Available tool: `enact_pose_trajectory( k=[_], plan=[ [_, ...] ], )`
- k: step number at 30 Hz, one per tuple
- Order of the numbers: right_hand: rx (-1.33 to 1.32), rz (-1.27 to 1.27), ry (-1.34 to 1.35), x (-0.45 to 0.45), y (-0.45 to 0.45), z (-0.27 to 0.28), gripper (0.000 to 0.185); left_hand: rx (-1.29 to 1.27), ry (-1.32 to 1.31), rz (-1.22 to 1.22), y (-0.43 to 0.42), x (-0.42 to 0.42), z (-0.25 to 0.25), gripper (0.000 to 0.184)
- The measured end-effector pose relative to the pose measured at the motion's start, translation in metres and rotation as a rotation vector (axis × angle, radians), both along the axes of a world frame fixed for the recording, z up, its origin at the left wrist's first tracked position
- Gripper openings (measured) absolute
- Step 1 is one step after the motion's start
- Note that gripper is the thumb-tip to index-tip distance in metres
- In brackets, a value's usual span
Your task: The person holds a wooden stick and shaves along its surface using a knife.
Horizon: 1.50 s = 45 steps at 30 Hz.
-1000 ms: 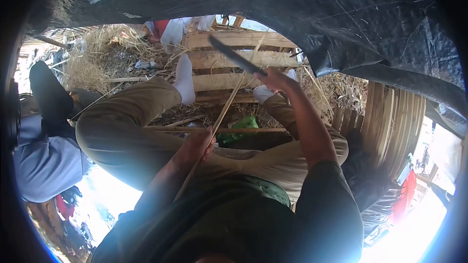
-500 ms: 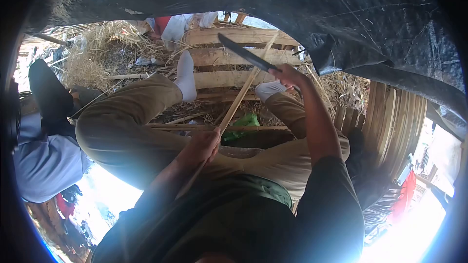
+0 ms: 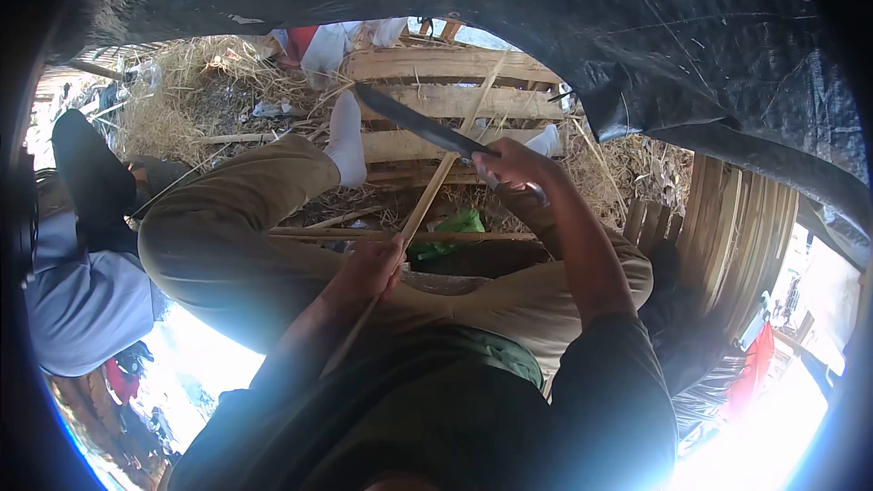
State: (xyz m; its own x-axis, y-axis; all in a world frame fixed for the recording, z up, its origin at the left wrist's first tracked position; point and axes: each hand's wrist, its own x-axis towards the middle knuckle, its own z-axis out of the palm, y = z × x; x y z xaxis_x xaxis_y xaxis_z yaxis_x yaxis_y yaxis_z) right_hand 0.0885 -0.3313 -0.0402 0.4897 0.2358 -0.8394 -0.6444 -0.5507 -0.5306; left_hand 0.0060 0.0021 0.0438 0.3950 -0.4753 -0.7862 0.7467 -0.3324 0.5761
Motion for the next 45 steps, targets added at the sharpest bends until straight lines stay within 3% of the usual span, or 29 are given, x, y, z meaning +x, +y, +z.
enact_pose_trajectory(
  k=[2, 4, 7, 10, 11, 14, 18, 21, 24, 31, 34, 37, 38, 40, 45],
  plan=[
    [-0.033, 0.021, -0.083, 0.012, -0.018, -0.010, 0.042, -0.010, 0.023, 0.033, 0.001, -0.002, -0.003, 0.051],
    [-0.254, -0.046, -0.097, 0.026, -0.031, -0.016, 0.042, -0.008, 0.047, 0.044, -0.002, 0.000, -0.003, 0.051],
    [-0.173, -0.099, -0.040, 0.015, -0.011, -0.015, 0.044, 0.009, 0.072, 0.032, 0.000, -0.001, -0.002, 0.052],
    [-0.051, 0.089, -0.053, -0.001, 0.017, 0.010, 0.047, -0.005, 0.037, 0.013, 0.003, -0.002, -0.004, 0.051],
    [-0.016, 0.106, -0.072, 0.003, -0.001, -0.010, 0.049, -0.004, 0.044, 0.026, 0.002, -0.002, -0.002, 0.051],
    [-0.329, 0.068, -0.185, 0.024, -0.022, -0.015, 0.049, -0.069, 0.108, 0.082, 0.000, -0.003, -0.003, 0.048],
    [-0.228, -0.031, -0.171, 0.001, 0.002, -0.013, 0.043, -0.166, 0.309, 0.206, 0.007, -0.004, -0.001, 0.045],
    [-0.009, 0.000, -0.176, -0.002, -0.007, -0.019, 0.046, -0.150, 0.255, 0.147, 0.006, -0.003, 0.003, 0.045],
    [-0.281, -0.045, -0.180, 0.021, -0.025, -0.004, 0.047, -0.239, 0.291, 0.189, 0.007, -0.004, -0.001, 0.045],
    [-0.053, -0.037, -0.122, -0.001, 0.000, 0.001, 0.047, -0.219, 0.282, 0.156, 0.007, -0.007, -0.002, 0.044],
    [-0.259, -0.056, -0.216, 0.018, -0.032, -0.018, 0.047, -0.260, 0.317, 0.189, 0.007, -0.004, -0.003, 0.044],
    [-0.285, -0.171, -0.088, 0.005, -0.005, -0.016, 0.048, -0.227, 0.282, 0.166, 0.008, -0.003, 0.006, 0.044],
    [-0.054, -0.107, -0.017, -0.005, -0.001, -0.022, 0.049, -0.215, 0.269, 0.166, 0.009, -0.001, 0.009, 0.043],
    [0.015, 0.009, -0.116, -0.019, 0.024, -0.007, 0.047, -0.220, 0.261, 0.188, 0.011, 0.001, 0.008, 0.043],
    [-0.198, -0.113, -0.187, 0.008, -0.005, -0.024, 0.046, -0.243, 0.354, 0.227, 0.009, -0.003, 0.000, 0.042]
  ],
)
